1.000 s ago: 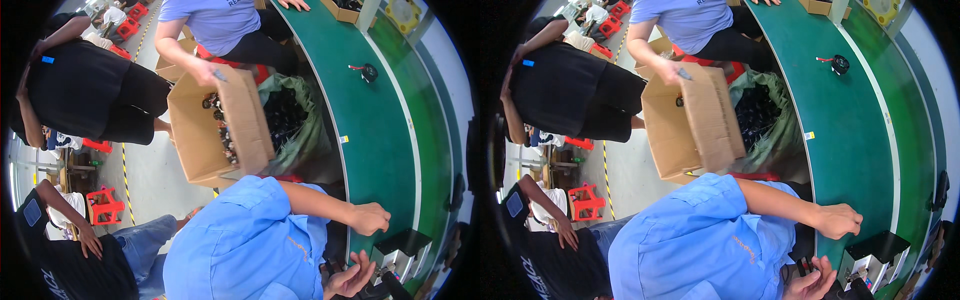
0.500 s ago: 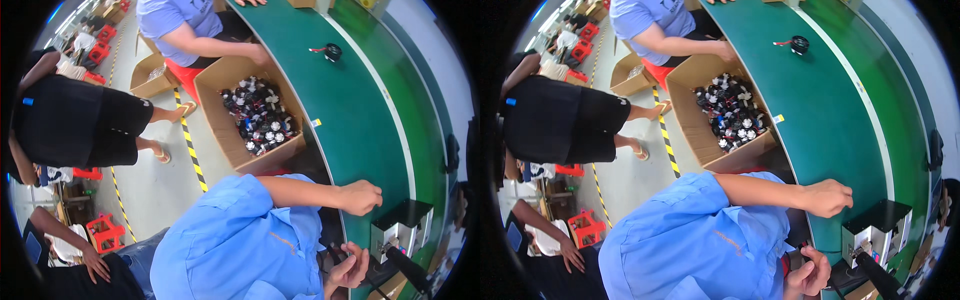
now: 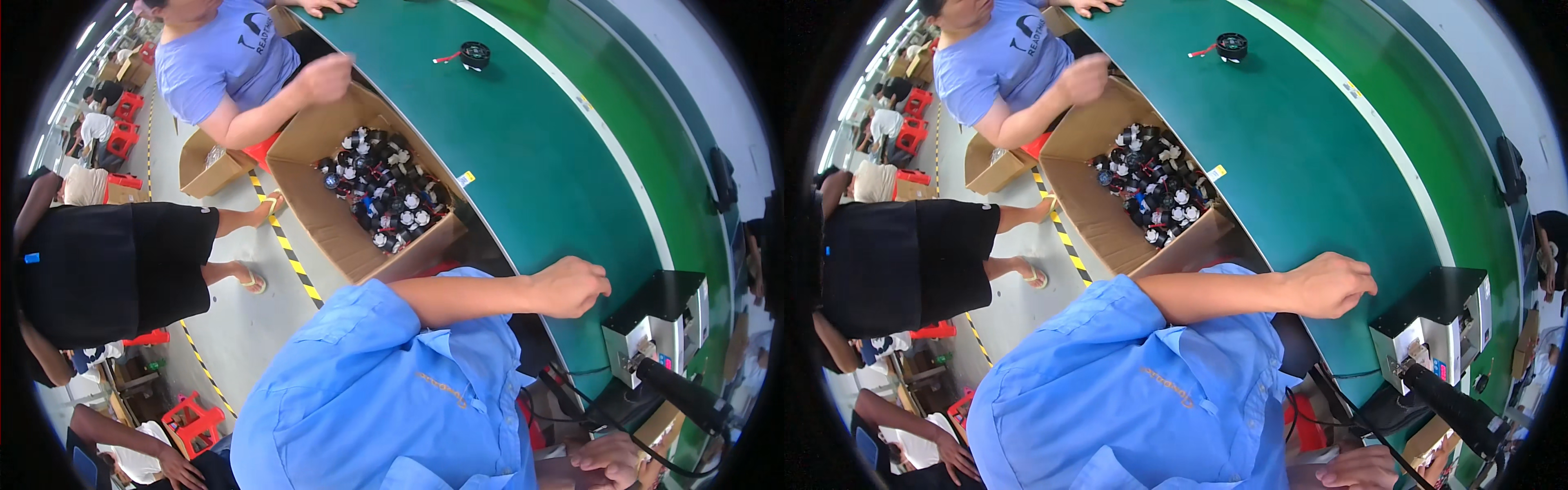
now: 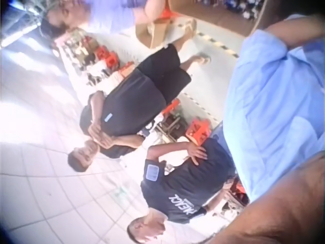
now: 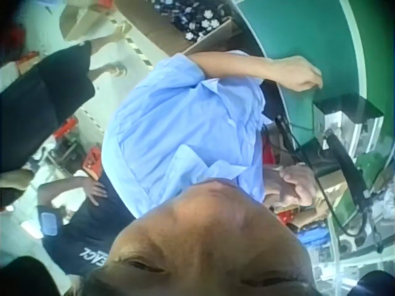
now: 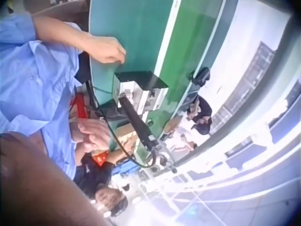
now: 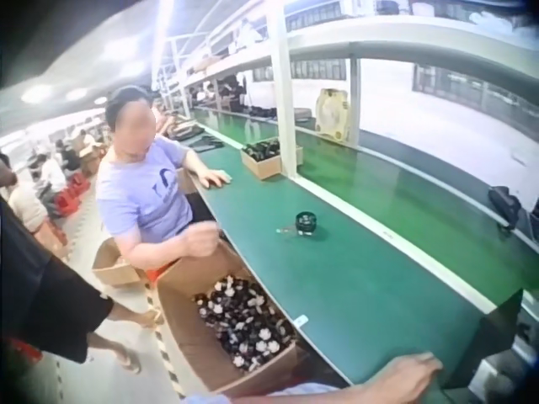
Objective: Assembling electronic components using an electric screwdriver on a factory assembly line.
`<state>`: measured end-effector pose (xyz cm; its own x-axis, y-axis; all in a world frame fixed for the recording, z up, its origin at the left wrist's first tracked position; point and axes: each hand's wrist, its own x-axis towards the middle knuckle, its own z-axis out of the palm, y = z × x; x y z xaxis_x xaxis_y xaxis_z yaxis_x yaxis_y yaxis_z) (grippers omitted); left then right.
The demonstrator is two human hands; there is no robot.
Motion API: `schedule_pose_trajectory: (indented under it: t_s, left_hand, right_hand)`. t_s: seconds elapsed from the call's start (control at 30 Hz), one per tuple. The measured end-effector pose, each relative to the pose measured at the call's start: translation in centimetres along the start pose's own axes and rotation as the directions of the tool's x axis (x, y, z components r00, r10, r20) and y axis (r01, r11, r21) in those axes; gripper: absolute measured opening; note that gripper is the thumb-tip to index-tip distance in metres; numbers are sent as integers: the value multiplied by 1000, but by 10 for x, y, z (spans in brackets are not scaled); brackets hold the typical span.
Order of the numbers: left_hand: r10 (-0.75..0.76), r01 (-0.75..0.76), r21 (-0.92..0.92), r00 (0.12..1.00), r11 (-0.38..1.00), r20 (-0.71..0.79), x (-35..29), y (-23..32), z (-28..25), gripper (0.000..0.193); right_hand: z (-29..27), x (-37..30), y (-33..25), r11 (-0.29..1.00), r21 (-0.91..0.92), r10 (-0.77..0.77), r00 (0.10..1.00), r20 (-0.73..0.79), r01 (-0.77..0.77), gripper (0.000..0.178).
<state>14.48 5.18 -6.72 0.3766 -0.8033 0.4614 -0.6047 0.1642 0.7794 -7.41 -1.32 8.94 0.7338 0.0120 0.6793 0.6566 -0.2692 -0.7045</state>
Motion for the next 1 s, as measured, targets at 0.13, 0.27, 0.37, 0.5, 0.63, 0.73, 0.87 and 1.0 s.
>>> schedule_pose_trajectory:
  t_s: [0.13, 0.27, 0.37, 0.5, 0.63, 0.73, 0.87, 1.0]
  left_hand:
    - [5, -5, -7, 1000, 1000, 10, -1, 2, -2, 21]
    - [20, -20, -32, 1000, 999, 7, -2, 4, -3, 20]
    - [12, -12, -62, 1000, 998, 0, -1, 7, -5, 19]
    - [3, -3, -85, 1000, 996, 2, 5, 12, -6, 22]
    - [-26, 26, -46, 1000, 999, 12, 6, 12, -4, 25]
    - [-30, 32, -52, 999, 998, 33, 11, 12, -4, 27]
    - [-169, 171, -8, 979, 985, 114, 10, 21, -11, 23]
    - [-113, 115, -1, 982, 993, 151, 12, 25, -2, 21]
  right_hand:
    - [-15, -5, -5, 1000, 21, 10, 998, 70, -12, 42]
    - [-26, -9, -13, 993, 117, -18, 998, 65, 10, 38]
    - [-26, -17, -18, 977, 215, -11, 1000, 20, 7, 33]
    - [-39, -29, -29, 848, 530, 90, 989, -117, -15, 42]
    - [-38, -75, -31, 967, 250, 211, 397, -893, 48, 42]
    - [-51, -98, -46, 971, 78, 1, 322, -947, 226, 37]
    - [-54, -49, -25, 979, 81, 51, 157, -986, 186, 34]
    - [-71, -49, -13, 989, 132, 121, 132, -984, 72, 25]
